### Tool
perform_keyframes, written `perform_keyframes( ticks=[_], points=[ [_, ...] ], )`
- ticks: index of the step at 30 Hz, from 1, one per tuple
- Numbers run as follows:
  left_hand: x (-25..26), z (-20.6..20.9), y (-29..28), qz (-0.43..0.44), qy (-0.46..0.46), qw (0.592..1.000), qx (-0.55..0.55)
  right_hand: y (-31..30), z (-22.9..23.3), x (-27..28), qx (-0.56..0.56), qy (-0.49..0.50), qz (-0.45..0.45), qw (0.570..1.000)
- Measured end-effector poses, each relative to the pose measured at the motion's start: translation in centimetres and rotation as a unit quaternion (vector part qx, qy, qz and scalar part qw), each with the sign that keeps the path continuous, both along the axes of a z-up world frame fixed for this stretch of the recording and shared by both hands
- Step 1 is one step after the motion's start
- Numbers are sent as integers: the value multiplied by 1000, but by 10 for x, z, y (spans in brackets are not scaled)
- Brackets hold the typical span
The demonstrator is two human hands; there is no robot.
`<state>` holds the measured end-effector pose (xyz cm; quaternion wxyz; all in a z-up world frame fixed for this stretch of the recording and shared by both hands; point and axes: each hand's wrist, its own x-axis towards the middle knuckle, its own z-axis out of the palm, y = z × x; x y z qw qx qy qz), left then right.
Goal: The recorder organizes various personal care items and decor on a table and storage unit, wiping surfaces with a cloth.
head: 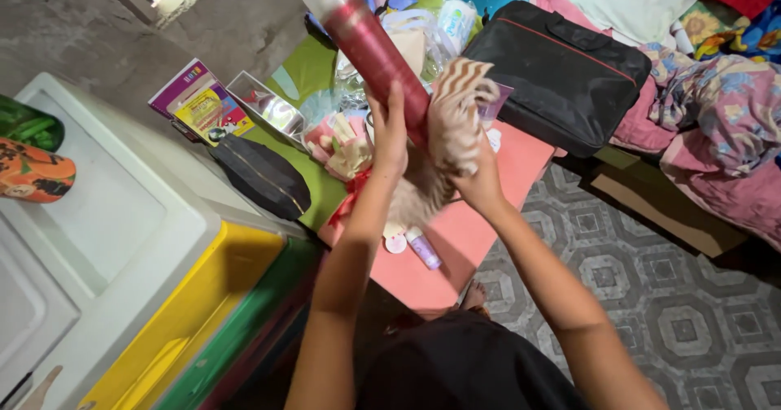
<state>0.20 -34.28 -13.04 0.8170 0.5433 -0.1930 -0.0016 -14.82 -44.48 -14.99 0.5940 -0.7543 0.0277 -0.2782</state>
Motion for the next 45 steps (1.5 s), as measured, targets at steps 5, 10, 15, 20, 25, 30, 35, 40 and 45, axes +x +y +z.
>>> perform_keyframes(
  ticks=[5,10,15,20,25,30,35,40,45],
  points=[
    [69,-217,-39,-323,81,895,-297,19,37,-3,-333,-50,-59,940],
    [-13,-74,-16,-219,-47,974,-13,-18,115,36,-236,-157,-128,951],
    [-43,8,4,-216,-15,974,73,-52,127,64,66,-116,-30,991],
    [-24,21,12,-106,-21,992,65,-20,29,62,96,-54,-38,993],
    [-6,19,20,5,-26,999,-22,-3,-32,54,445,-108,322,829],
    [-15,0,18,100,-122,986,-54,2,3,47,571,65,255,778],
    [-8,-47,14,189,-266,945,-14,4,35,40,440,41,161,883],
    [-6,-36,20,156,-196,964,-89,9,27,37,424,18,129,896],
    [7,-46,30,135,-147,977,-73,16,-7,42,451,22,208,867]
  ],
)
